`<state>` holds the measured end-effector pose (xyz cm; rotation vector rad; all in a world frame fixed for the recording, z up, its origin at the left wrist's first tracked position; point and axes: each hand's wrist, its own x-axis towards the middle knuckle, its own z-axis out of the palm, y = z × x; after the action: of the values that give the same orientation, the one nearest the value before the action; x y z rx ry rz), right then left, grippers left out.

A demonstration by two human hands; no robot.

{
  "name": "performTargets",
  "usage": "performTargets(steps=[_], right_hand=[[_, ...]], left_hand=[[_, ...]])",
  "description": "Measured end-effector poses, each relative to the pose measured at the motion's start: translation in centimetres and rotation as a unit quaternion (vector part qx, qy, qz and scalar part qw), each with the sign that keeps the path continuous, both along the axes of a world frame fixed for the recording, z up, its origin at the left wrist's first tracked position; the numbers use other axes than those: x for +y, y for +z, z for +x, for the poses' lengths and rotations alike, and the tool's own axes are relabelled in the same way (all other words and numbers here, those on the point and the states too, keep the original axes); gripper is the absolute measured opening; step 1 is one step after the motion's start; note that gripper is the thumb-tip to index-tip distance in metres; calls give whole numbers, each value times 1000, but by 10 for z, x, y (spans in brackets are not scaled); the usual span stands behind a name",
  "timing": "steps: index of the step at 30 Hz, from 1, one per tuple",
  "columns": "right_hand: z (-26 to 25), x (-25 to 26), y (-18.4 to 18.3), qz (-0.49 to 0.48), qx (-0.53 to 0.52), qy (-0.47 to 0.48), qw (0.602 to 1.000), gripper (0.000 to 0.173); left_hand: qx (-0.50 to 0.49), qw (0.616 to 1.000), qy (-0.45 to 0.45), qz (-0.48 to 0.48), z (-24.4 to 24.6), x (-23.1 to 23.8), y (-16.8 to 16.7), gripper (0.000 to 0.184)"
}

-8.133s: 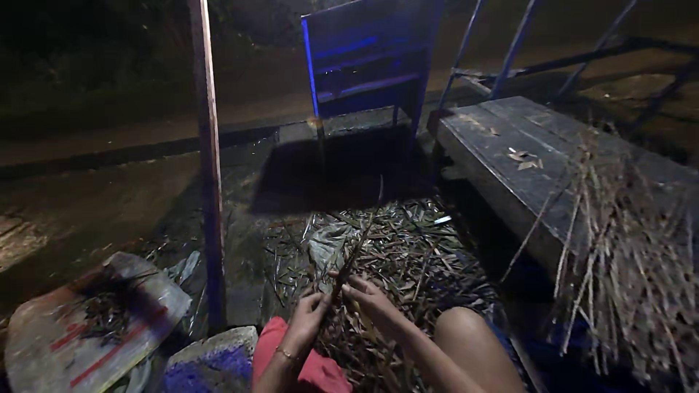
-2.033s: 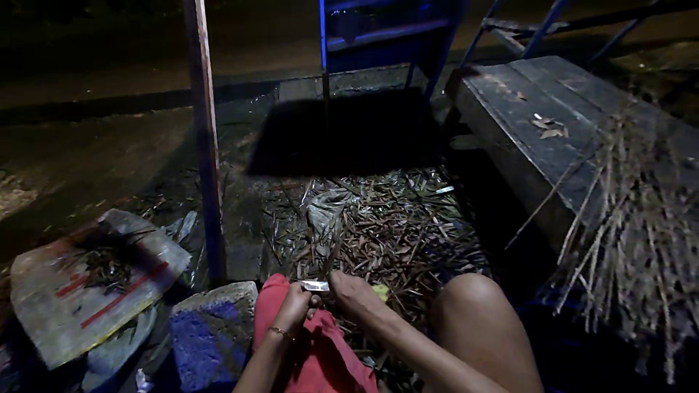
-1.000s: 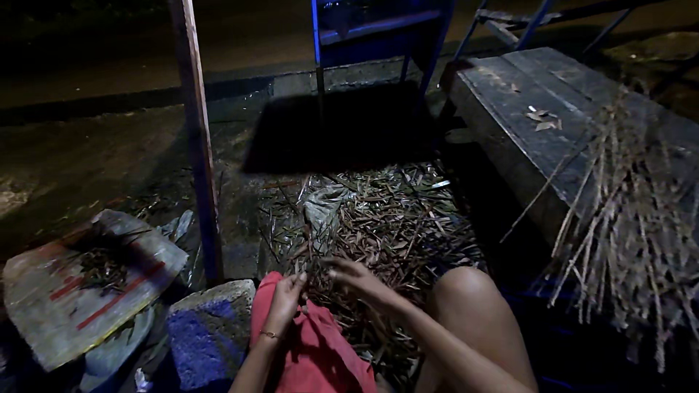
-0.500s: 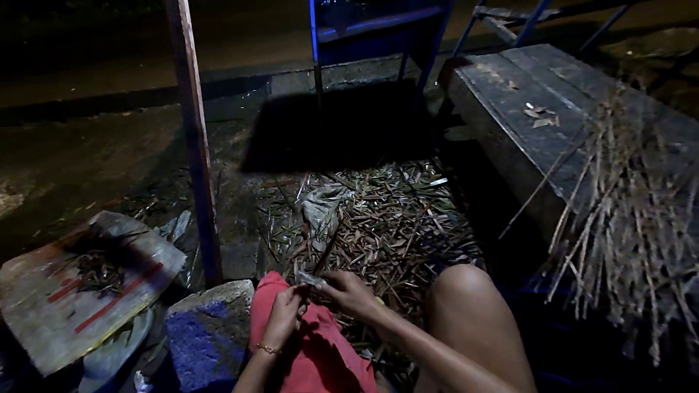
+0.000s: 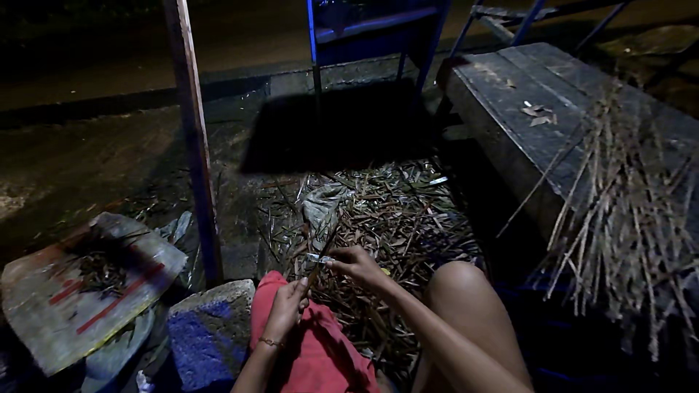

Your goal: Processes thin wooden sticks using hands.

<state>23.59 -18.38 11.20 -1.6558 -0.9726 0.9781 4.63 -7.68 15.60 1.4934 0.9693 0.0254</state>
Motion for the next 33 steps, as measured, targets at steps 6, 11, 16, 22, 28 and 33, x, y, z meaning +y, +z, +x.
performTargets(steps=[6,11,16,22,28,33], right_hand=[[48,-4,0,83,17,-244,966,35],[37,-14,13,74,67,-218,971,35],[-37,-15,11,61,82,17,995,41],[-36,-8,1,41,49,23,998,32],[-27,-5,-1,52,45,25,997,33],[-20,-4,3,37,42,34,998,33]], left_hand=[[7,999,-21,-35,-20,2,-1,36],[13,999,23,-34,-34,12,-7,37],[15,999,18,-35,-12,8,0,35],[4,997,5,-82,3,-2,0,28],[-32,993,31,-114,5,-3,1,32],[-44,989,35,-136,7,-1,0,33]])
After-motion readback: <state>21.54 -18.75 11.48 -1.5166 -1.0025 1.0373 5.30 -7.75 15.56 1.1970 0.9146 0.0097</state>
